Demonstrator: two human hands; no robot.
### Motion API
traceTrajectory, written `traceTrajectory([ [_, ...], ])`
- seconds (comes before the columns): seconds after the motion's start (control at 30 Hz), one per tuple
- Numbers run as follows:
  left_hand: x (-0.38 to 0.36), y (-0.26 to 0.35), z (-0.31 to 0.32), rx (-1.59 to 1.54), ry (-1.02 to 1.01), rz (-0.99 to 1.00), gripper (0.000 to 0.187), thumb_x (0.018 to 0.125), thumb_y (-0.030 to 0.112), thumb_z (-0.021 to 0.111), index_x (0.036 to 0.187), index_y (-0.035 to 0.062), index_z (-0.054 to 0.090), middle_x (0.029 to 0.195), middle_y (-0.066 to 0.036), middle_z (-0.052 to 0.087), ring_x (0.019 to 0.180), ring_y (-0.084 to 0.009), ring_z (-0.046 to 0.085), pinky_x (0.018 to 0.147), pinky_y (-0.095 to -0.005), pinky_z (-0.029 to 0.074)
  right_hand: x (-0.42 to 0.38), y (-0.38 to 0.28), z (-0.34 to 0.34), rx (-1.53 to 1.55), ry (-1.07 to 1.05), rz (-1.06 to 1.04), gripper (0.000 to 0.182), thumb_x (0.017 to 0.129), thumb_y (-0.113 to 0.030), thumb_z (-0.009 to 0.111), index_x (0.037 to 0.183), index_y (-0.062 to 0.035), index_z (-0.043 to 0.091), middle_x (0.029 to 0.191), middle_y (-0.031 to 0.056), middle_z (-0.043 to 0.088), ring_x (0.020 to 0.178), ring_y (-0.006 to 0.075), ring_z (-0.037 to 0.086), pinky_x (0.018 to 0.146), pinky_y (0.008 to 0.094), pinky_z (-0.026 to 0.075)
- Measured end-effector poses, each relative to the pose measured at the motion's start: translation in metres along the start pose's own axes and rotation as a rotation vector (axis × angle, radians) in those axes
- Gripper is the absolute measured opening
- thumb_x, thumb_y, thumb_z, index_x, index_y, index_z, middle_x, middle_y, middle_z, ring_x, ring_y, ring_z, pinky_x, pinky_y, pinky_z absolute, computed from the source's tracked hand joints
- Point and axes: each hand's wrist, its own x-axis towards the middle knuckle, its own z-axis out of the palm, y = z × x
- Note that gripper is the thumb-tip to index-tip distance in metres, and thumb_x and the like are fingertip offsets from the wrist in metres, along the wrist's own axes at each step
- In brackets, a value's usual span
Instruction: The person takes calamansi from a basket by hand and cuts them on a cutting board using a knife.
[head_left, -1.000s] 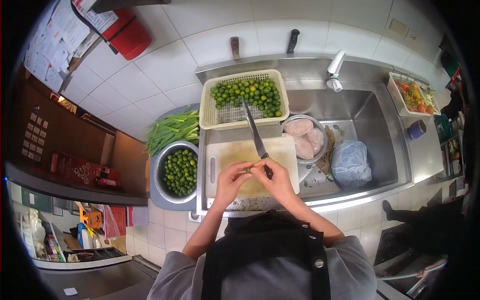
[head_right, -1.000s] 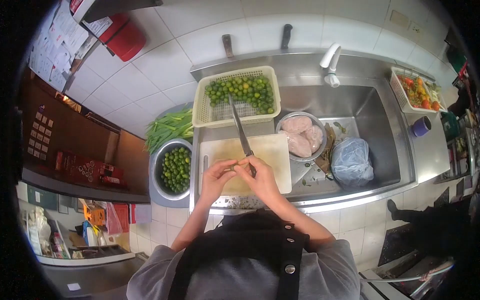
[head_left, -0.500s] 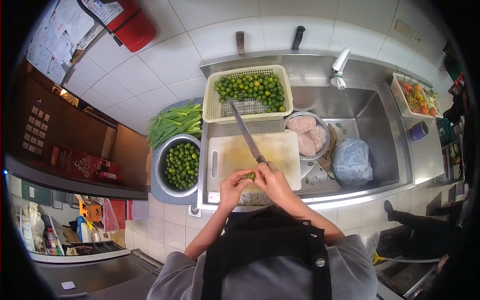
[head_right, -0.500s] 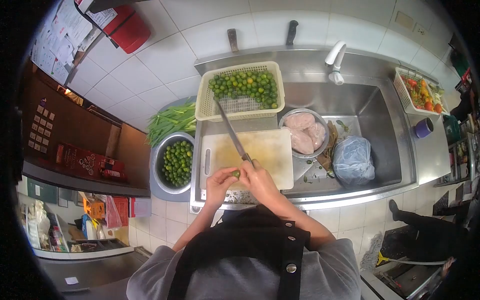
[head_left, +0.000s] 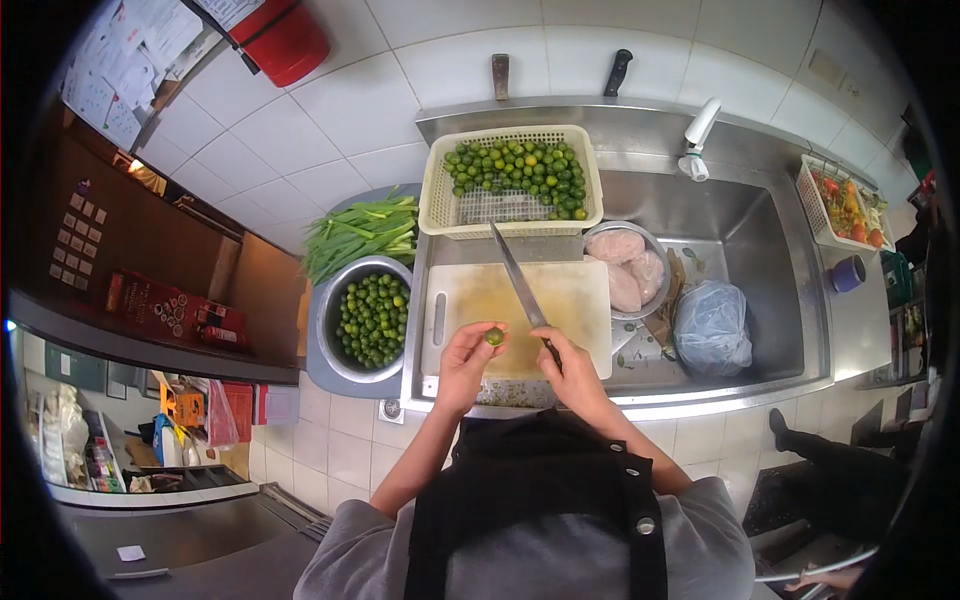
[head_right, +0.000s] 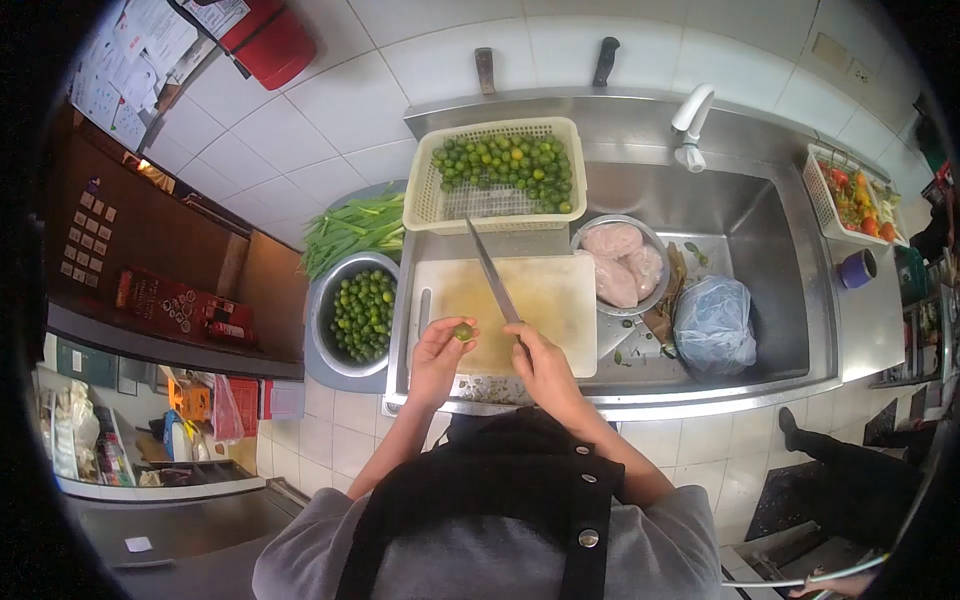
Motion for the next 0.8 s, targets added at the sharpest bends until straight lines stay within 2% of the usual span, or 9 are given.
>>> traceTrajectory([
  [0.1,0.002,-0.003,0.000,-0.025,0.009,0.026,0.026,0.102,0.000,0.056,0.127,0.0040,0.058,0.127,-0.011,0.065,0.115,-0.0207,0.064,0.100,-0.0351,0.053,-0.001,0.012,0.005,-0.029,-0.005,-0.087,0.020,0.099,-0.006,0.058,0.119,-0.0025,0.060,0.087,0.0187,0.064,0.072,0.0311,0.063,0.069,0.0396,0.051],
  [0.17,0.004,-0.010,-0.004,0.009,0.037,0.035,0.026,0.100,-0.002,0.058,0.125,0.0041,0.059,0.122,-0.009,0.066,0.112,-0.0186,0.064,0.098,-0.0342,0.053,-0.001,0.018,0.006,-0.040,-0.069,-0.051,0.032,0.102,-0.009,0.057,0.133,-0.0072,0.058,0.085,0.0143,0.066,0.071,0.0208,0.063,0.072,0.0344,0.052],
  [0.2,0.006,-0.015,-0.008,0.043,0.065,0.044,0.026,0.098,-0.004,0.061,0.123,0.0042,0.060,0.116,-0.008,0.067,0.108,-0.0165,0.064,0.097,-0.0333,0.053,-0.002,0.016,0.007,-0.040,-0.069,-0.049,0.032,0.102,-0.009,0.057,0.133,-0.0072,0.058,0.085,0.0143,0.066,0.071,0.0208,0.063,0.072,0.0344,0.052],
  [0.27,0.014,-0.027,-0.015,0.161,0.114,0.059,0.027,0.094,-0.004,0.065,0.119,0.0039,0.062,0.112,-0.007,0.067,0.103,-0.0150,0.065,0.093,-0.0317,0.054,-0.004,0.010,0.008,-0.048,-0.044,-0.105,0.047,0.101,-0.006,0.053,0.148,-0.0095,0.048,0.088,0.0235,0.066,0.076,0.0397,0.066,0.073,0.0448,0.052],
  [0.3,0.017,-0.035,-0.019,0.279,0.164,0.077,0.027,0.091,-0.005,0.069,0.116,0.0036,0.063,0.107,-0.005,0.067,0.097,-0.0136,0.066,0.089,-0.0302,0.054,-0.005,0.012,0.009,-0.049,-0.047,-0.104,0.047,0.101,-0.006,0.053,0.148,-0.0095,0.048,0.088,0.0235,0.066,0.076,0.0397,0.066,0.073,0.0448,0.052],
  [0.37,0.025,-0.062,-0.032,0.366,0.206,0.084,0.028,0.088,-0.005,0.072,0.113,0.0031,0.064,0.105,-0.005,0.068,0.093,-0.0137,0.067,0.084,-0.0288,0.055,-0.010,0.023,0.015,-0.170,-0.066,-0.035,0.058,0.101,-0.007,0.053,0.157,-0.0142,0.038,0.090,0.0277,0.066,0.081,0.0455,0.066,0.075,0.0512,0.052],
  [0.5,0.041,-0.104,-0.051,0.577,0.251,0.171,0.026,0.081,-0.004,0.080,0.104,-0.0001,0.068,0.102,-0.006,0.066,0.082,-0.0138,0.068,0.074,-0.0268,0.056,-0.018,0.051,0.021,-0.272,-0.178,0.018,0.062,0.100,-0.009,0.054,0.158,-0.0169,0.035,0.093,0.0297,0.067,0.084,0.0482,0.066,0.075,0.0550,0.051],
  [0.63,0.039,-0.103,-0.048,0.644,0.262,0.175,0.025,0.078,-0.004,0.083,0.099,-0.0028,0.070,0.100,-0.006,0.063,0.083,-0.0133,0.067,0.076,-0.0279,0.057,-0.024,0.067,0.023,-0.342,-0.230,-0.028,0.062,0.099,-0.013,0.055,0.158,-0.0196,0.036,0.088,0.0286,0.067,0.080,0.0477,0.066,0.075,0.0553,0.052],
  [0.8,0.041,-0.107,-0.053,0.554,0.259,0.172,0.026,0.077,-0.006,0.083,0.100,-0.0047,0.072,0.100,-0.006,0.062,0.085,-0.0146,0.068,0.081,-0.0284,0.058,-0.026,0.070,0.021,-0.375,-0.275,-0.015,0.062,0.100,-0.016,0.055,0.158,-0.0228,0.037,0.083,0.0268,0.066,0.076,0.0471,0.066,0.074,0.0560,0.052],
])
